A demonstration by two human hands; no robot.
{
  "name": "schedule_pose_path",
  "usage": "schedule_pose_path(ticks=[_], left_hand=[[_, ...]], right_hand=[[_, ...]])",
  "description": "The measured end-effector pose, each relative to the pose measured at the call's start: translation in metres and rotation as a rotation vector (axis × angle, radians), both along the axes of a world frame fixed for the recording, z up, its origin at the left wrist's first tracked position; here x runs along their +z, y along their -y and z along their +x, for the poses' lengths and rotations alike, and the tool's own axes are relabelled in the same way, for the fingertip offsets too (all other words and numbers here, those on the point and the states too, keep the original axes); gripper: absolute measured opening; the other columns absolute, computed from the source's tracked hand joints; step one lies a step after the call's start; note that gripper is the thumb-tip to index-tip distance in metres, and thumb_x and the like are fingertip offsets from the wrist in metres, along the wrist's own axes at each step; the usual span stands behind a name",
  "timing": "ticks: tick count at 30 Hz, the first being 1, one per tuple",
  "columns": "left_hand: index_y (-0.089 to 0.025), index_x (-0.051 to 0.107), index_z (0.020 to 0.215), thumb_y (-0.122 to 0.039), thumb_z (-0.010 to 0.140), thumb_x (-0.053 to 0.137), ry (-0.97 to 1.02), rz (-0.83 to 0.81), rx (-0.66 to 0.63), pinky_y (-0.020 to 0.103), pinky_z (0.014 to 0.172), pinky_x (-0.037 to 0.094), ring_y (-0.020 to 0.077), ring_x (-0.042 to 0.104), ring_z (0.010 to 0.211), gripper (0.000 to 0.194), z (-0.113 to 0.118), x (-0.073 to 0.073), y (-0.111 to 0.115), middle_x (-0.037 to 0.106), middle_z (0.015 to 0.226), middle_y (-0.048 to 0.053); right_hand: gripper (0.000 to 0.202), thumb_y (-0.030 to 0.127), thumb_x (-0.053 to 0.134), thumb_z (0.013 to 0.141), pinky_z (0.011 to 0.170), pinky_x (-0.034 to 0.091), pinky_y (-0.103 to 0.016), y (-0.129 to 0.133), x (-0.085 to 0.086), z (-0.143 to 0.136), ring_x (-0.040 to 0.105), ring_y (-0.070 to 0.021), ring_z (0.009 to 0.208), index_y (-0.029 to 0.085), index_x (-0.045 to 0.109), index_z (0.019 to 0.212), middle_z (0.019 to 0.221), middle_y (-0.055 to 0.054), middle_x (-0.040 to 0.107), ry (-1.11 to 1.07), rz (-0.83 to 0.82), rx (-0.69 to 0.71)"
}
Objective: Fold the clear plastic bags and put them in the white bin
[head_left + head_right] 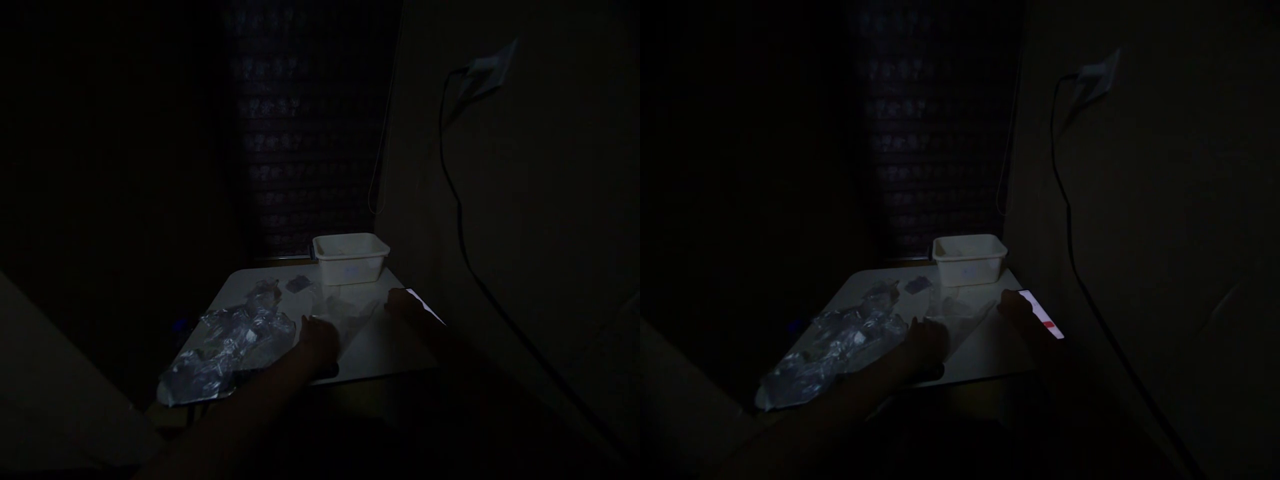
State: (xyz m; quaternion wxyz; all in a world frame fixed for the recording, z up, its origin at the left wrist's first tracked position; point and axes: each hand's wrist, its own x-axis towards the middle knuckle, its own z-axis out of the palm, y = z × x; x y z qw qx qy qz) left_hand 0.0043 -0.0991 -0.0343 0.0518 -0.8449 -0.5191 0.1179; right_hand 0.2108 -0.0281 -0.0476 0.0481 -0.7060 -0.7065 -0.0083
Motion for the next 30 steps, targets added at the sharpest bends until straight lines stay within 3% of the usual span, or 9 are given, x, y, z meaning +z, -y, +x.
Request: schedule_pose_path(ticks=[2, 5, 8, 12, 15, 20, 22, 27, 30], left_hand=[[-0.007, 0.052, 0.095, -0.023, 0.071, 0.038, 0.021, 0.002, -0.012, 0.05, 0.073, 0.033, 0.0318, 0.049, 0.089, 0.032, 0.005, 0.005, 0.0, 0.053, 0.097, 0.02], [-0.009, 0.053, 0.089, -0.022, 0.075, 0.031, 0.121, 0.036, -0.16, 0.038, 0.07, 0.039, 0.0242, 0.051, 0.085, 0.029, 0.006, 0.0, -0.005, 0.055, 0.093, 0.016], [-0.005, 0.05, 0.095, -0.023, 0.077, 0.028, 0.163, 0.066, -0.277, 0.033, 0.081, 0.034, 0.022, 0.046, 0.095, 0.034, 0.003, -0.015, -0.008, 0.052, 0.099, 0.016], [0.005, 0.034, 0.113, -0.026, 0.081, 0.022, 0.176, 0.133, -0.188, 0.036, 0.091, 0.024, 0.0275, 0.028, 0.113, 0.047, 0.001, -0.035, -0.002, 0.034, 0.12, 0.023], [0.003, 0.027, 0.118, -0.03, 0.082, 0.02, 0.2, 0.114, -0.141, 0.037, 0.092, 0.021, 0.0288, 0.019, 0.117, 0.05, 0.001, -0.042, 0.003, 0.024, 0.126, 0.023], [-0.005, 0.026, 0.121, -0.031, 0.082, 0.017, 0.216, 0.1, -0.155, 0.038, 0.092, 0.021, 0.0284, 0.016, 0.118, 0.048, -0.001, -0.043, 0.004, 0.021, 0.129, 0.019], [-0.007, 0.026, 0.121, -0.031, 0.082, 0.017, 0.217, 0.094, -0.158, 0.038, 0.091, 0.022, 0.0275, 0.019, 0.117, 0.046, -0.001, -0.041, 0.004, 0.023, 0.128, 0.018], [-0.012, 0.034, 0.115, -0.027, 0.08, 0.024, 0.249, 0.119, -0.184, 0.04, 0.085, 0.029, 0.0241, 0.036, 0.106, 0.039, 0.004, -0.035, 0.007, 0.036, 0.12, 0.014], [-0.013, 0.035, 0.113, -0.026, 0.079, 0.026, 0.253, 0.107, -0.183, 0.041, 0.083, 0.031, 0.0234, 0.037, 0.103, 0.037, 0.007, -0.031, 0.01, 0.037, 0.118, 0.013]], right_hand=[[0.023, 0.021, 0.036, 0.071, 0.054, 0.034, -0.023, 0.002, 0.005, -0.003, 0.054, -0.0167, 0.071, 0.01, 0.054, 0.081, 0.08, -0.012, 0.057, -0.009, 0.033, -0.019], [0.025, 0.022, 0.032, 0.074, 0.058, 0.034, -0.023, 0.004, 0.011, -0.02, 0.052, -0.015, 0.074, 0.013, 0.054, 0.081, 0.08, -0.008, 0.057, -0.034, 0.06, 0.069], [0.025, 0.019, 0.034, 0.073, 0.066, 0.034, -0.021, 0.008, 0.007, -0.042, 0.05, -0.0122, 0.079, 0.017, 0.056, 0.086, 0.087, -0.004, 0.056, -0.046, 0.063, 0.322], [0.032, 0.01, 0.037, 0.068, 0.07, 0.034, -0.026, 0.017, -0.007, -0.058, 0.045, -0.0163, 0.085, 0.018, 0.058, 0.092, 0.088, -0.007, 0.054, 0.062, 0.076, 0.633], [0.036, 0.012, 0.037, 0.07, 0.067, 0.034, -0.029, 0.016, -0.014, -0.057, 0.045, -0.0196, 0.084, 0.022, 0.054, 0.1, 0.09, -0.009, 0.052, 0.152, 0.09, 0.608], [0.036, 0.015, 0.031, 0.075, 0.063, 0.035, -0.031, -0.001, -0.017, -0.046, 0.046, -0.0226, 0.084, 0.018, 0.049, 0.105, 0.095, -0.014, 0.05, 0.198, 0.086, 0.268], [0.035, 0.013, 0.032, 0.073, 0.064, 0.035, -0.03, -0.006, -0.016, -0.042, 0.047, -0.0208, 0.084, 0.017, 0.051, 0.103, 0.095, -0.013, 0.051, 0.164, 0.082, 0.223], [0.031, 0.01, 0.035, 0.07, 0.07, 0.032, -0.026, 0.001, -0.014, -0.043, 0.045, -0.0162, 0.086, 0.021, 0.059, 0.088, 0.093, -0.007, 0.053, 0.119, 0.024, 0.505], [0.034, 0.012, 0.035, 0.072, 0.07, 0.032, -0.029, 0.006, -0.016, -0.049, 0.043, -0.018, 0.087, 0.024, 0.056, 0.096, 0.094, -0.007, 0.052, 0.167, 0.038, 0.551]])
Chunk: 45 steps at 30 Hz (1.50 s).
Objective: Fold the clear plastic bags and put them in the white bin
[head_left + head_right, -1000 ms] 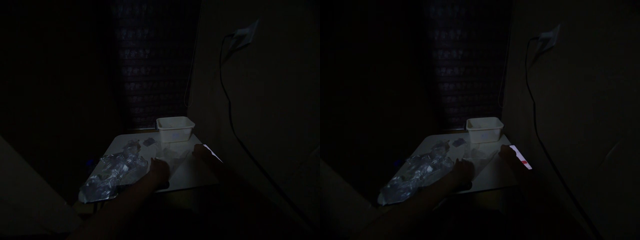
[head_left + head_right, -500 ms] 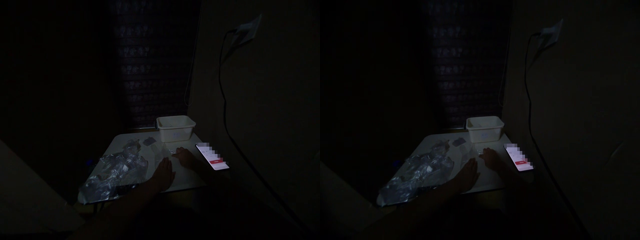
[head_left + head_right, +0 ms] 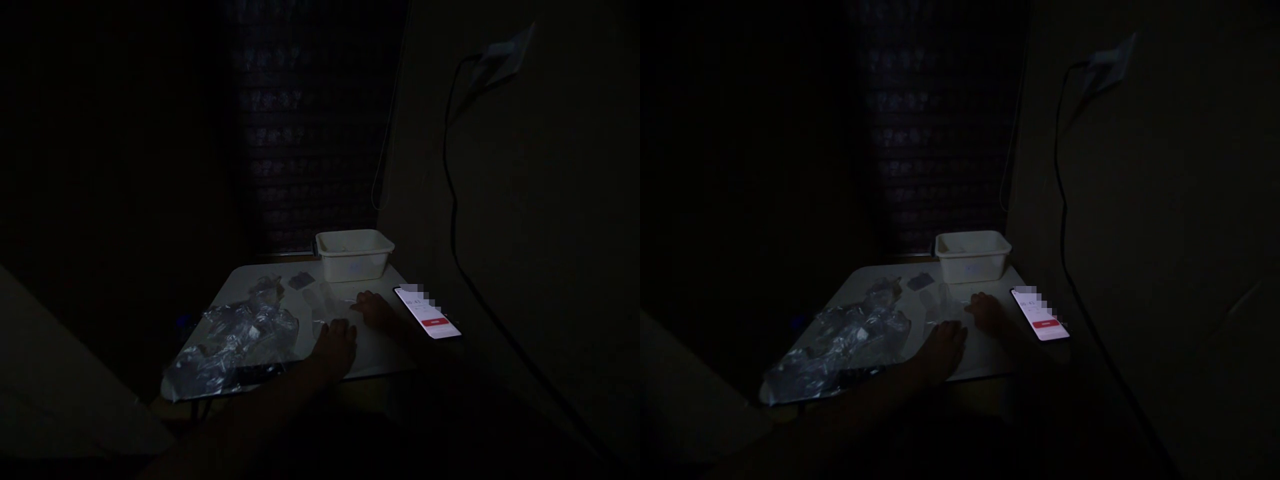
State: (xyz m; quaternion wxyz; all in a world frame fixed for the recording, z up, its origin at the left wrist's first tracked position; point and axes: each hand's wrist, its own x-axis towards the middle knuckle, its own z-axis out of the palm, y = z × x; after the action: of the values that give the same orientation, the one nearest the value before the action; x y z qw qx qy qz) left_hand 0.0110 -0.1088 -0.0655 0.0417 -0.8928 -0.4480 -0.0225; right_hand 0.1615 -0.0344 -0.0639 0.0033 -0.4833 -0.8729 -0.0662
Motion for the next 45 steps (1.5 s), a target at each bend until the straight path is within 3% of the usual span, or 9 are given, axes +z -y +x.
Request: schedule_pose_path(ticks=[6, 11, 15, 21, 24, 30, 35, 40, 45], left_hand=[[-0.015, 0.031, 0.115, -0.027, 0.08, 0.025, -0.015, -0.019, -0.016, 0.043, 0.084, 0.029, 0.024, 0.031, 0.108, 0.038, 0.0, 0.003, 0.005, 0.034, 0.12, 0.013], [-0.016, 0.031, 0.114, -0.03, 0.08, 0.025, -0.019, -0.02, -0.023, 0.038, 0.081, 0.032, 0.0227, 0.034, 0.105, 0.038, 0.001, 0.006, 0.006, 0.037, 0.117, 0.012], [-0.013, 0.034, 0.112, -0.032, 0.081, 0.021, 0.026, -0.023, 0.021, 0.036, 0.082, 0.032, 0.0216, 0.038, 0.102, 0.039, 0.0, 0.003, -0.001, 0.041, 0.114, 0.012], [-0.003, 0.026, 0.12, -0.036, 0.081, 0.016, -0.023, -0.087, 0.084, 0.04, 0.091, 0.022, 0.0263, 0.02, 0.117, 0.052, -0.006, -0.006, -0.005, 0.026, 0.127, 0.018], [-0.004, 0.023, 0.122, -0.037, 0.081, 0.014, -0.034, -0.11, 0.093, 0.04, 0.092, 0.02, 0.0259, 0.017, 0.118, 0.053, -0.007, -0.007, -0.001, 0.022, 0.129, 0.018], [-0.007, 0.023, 0.123, -0.038, 0.082, 0.012, -0.018, -0.144, 0.085, 0.04, 0.093, 0.018, 0.0256, 0.014, 0.119, 0.052, -0.007, -0.006, 0.003, 0.019, 0.13, 0.015], [-0.006, 0.024, 0.122, -0.04, 0.082, 0.01, 0.02, -0.097, 0.087, 0.039, 0.094, 0.017, 0.0247, 0.017, 0.118, 0.055, -0.01, -0.003, -0.001, 0.023, 0.129, 0.015], [-0.006, 0.025, 0.122, -0.043, 0.081, 0.009, 0.038, -0.067, 0.17, 0.04, 0.093, 0.017, 0.0251, 0.019, 0.118, 0.057, -0.019, 0.0, -0.01, 0.026, 0.128, 0.015], [-0.011, 0.029, 0.119, -0.042, 0.081, 0.014, 0.029, -0.046, 0.161, 0.042, 0.091, 0.02, 0.0257, 0.024, 0.116, 0.052, -0.026, 0.004, -0.02, 0.03, 0.126, 0.014]], right_hand=[[0.037, 0.018, 0.031, 0.076, 0.067, 0.033, -0.031, -0.012, -0.003, -0.006, 0.045, -0.0209, 0.086, 0.023, 0.045, 0.11, 0.096, -0.011, 0.05, 0.046, 0.051, -0.203], [0.035, 0.014, 0.032, 0.073, 0.066, 0.034, -0.031, -0.019, 0.0, 0.0, 0.048, -0.0211, 0.085, 0.02, 0.051, 0.102, 0.094, -0.011, 0.053, 0.024, 0.051, -0.282], [0.034, 0.011, 0.036, 0.068, 0.072, 0.033, -0.032, -0.014, 0.004, 0.0, 0.046, -0.0205, 0.09, 0.017, 0.056, 0.095, 0.096, -0.01, 0.055, -0.029, 0.041, -0.158], [0.042, 0.005, 0.036, 0.064, 0.083, 0.028, -0.033, -0.008, 0.002, -0.026, 0.035, -0.0162, 0.109, 0.018, 0.052, 0.101, 0.114, -0.005, 0.047, -0.099, 0.011, 0.168], [0.041, 0.006, 0.037, 0.065, 0.081, 0.03, -0.034, -0.013, -0.002, -0.039, 0.035, -0.0179, 0.109, 0.017, 0.051, 0.102, 0.113, -0.006, 0.048, -0.066, 0.018, 0.205], [0.036, 0.011, 0.034, 0.071, 0.075, 0.035, -0.036, -0.037, -0.006, -0.053, 0.043, -0.0219, 0.099, 0.018, 0.051, 0.103, 0.108, -0.01, 0.05, -0.043, 0.07, 0.046], [0.036, 0.01, 0.033, 0.071, 0.074, 0.035, -0.032, -0.043, 0.001, -0.055, 0.046, -0.0207, 0.094, 0.018, 0.052, 0.1, 0.102, -0.01, 0.053, -0.078, 0.08, -0.056], [0.032, 0.014, 0.032, 0.073, 0.073, 0.036, -0.028, -0.032, 0.014, -0.031, 0.049, -0.0172, 0.09, 0.018, 0.054, 0.095, 0.097, -0.008, 0.056, -0.151, 0.037, -0.212], [0.024, 0.016, 0.035, 0.073, 0.058, 0.04, -0.027, -0.009, 0.022, 0.006, 0.055, -0.0194, 0.078, 0.013, 0.056, 0.084, 0.084, -0.012, 0.058, -0.127, -0.058, -0.545]])
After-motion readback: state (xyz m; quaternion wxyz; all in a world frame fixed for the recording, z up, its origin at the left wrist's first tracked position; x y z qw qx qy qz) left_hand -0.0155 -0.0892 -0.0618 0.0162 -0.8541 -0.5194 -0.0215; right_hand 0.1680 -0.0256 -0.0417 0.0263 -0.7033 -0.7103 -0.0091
